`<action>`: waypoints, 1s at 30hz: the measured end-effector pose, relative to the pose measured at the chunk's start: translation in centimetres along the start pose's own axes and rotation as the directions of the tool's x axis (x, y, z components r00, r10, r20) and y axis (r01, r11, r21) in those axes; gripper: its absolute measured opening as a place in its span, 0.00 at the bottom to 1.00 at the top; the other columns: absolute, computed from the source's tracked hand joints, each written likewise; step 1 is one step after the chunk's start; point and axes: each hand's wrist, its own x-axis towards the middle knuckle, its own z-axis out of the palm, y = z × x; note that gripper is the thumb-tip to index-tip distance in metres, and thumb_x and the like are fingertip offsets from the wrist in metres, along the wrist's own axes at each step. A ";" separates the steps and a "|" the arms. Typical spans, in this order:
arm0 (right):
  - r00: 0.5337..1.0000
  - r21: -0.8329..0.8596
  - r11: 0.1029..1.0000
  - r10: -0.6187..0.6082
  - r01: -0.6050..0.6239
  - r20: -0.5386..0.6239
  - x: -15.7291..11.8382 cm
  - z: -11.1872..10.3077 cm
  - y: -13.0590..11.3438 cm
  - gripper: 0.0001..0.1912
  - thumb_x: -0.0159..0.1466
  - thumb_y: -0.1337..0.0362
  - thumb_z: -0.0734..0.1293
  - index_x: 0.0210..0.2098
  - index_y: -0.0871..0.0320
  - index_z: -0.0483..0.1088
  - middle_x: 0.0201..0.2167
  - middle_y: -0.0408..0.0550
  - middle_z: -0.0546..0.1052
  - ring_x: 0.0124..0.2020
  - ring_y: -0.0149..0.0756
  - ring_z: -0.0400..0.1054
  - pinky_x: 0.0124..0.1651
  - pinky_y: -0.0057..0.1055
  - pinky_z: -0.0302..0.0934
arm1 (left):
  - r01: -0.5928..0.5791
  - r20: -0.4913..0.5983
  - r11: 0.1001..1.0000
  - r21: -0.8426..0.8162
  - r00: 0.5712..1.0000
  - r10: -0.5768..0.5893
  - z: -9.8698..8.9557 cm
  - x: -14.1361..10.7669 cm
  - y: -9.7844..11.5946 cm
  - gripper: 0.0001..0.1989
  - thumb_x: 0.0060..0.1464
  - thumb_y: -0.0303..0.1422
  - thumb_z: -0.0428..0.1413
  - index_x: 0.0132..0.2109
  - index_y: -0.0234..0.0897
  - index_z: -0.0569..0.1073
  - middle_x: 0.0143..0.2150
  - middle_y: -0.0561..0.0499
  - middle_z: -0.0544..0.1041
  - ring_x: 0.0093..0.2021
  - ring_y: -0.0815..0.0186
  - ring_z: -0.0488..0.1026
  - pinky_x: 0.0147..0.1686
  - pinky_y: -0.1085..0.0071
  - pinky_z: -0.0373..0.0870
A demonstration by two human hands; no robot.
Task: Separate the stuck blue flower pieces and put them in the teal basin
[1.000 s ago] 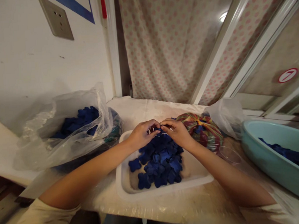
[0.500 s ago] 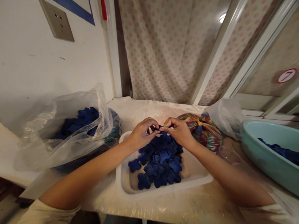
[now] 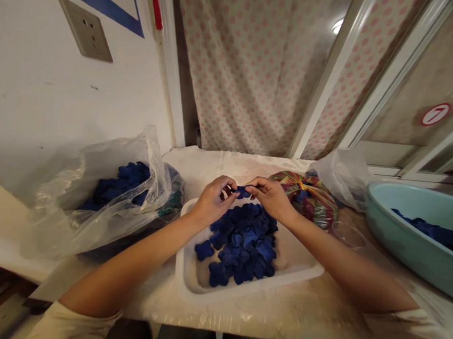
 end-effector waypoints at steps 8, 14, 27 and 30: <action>0.998 -0.003 1.000 0.026 -0.027 -0.053 0.1 -0.1 0.2 0.17 0.50 0.53 0.71 0.20 0.59 0.64 0.19 0.41 0.68 0.23 0.29 0.61 0.28 0.27 0.56 | -0.089 0.026 0.996 0.014 0.996 0.088 -0.1 0.0 0.0 0.03 0.50 0.26 0.53 0.34 0.33 0.66 0.30 0.53 0.68 0.26 0.74 0.66 0.26 0.77 0.65; 0.997 0.013 0.998 0.063 -0.063 -0.036 0.1 -0.1 -0.2 0.20 0.50 0.48 0.70 0.19 0.58 0.64 0.18 0.41 0.67 0.21 0.28 0.60 0.26 0.27 0.56 | -0.092 0.026 0.996 -0.004 0.995 0.092 -0.1 -0.1 0.3 0.02 0.49 0.26 0.54 0.32 0.34 0.67 0.27 0.54 0.68 0.24 0.75 0.65 0.25 0.78 0.64; 0.998 -0.064 0.997 -0.042 0.045 0.039 -0.2 0.0 -0.1 0.24 0.63 0.48 0.57 0.20 0.59 0.65 0.19 0.43 0.67 0.23 0.29 0.61 0.29 0.28 0.57 | 0.160 -0.199 0.986 -0.034 0.966 -0.164 -0.1 0.5 -0.9 0.04 0.48 0.27 0.55 0.32 0.34 0.65 0.24 0.57 0.66 0.22 0.76 0.61 0.22 0.79 0.58; 0.999 -0.095 0.994 -0.052 0.052 0.006 -0.1 0.0 0.1 0.21 0.63 0.48 0.57 0.30 0.59 0.70 0.28 0.46 0.72 0.29 0.31 0.66 0.34 0.29 0.60 | 0.122 -0.117 0.992 -0.028 0.985 -0.125 -0.1 0.4 -0.8 0.03 0.49 0.28 0.55 0.32 0.34 0.67 0.26 0.56 0.68 0.23 0.75 0.62 0.23 0.78 0.60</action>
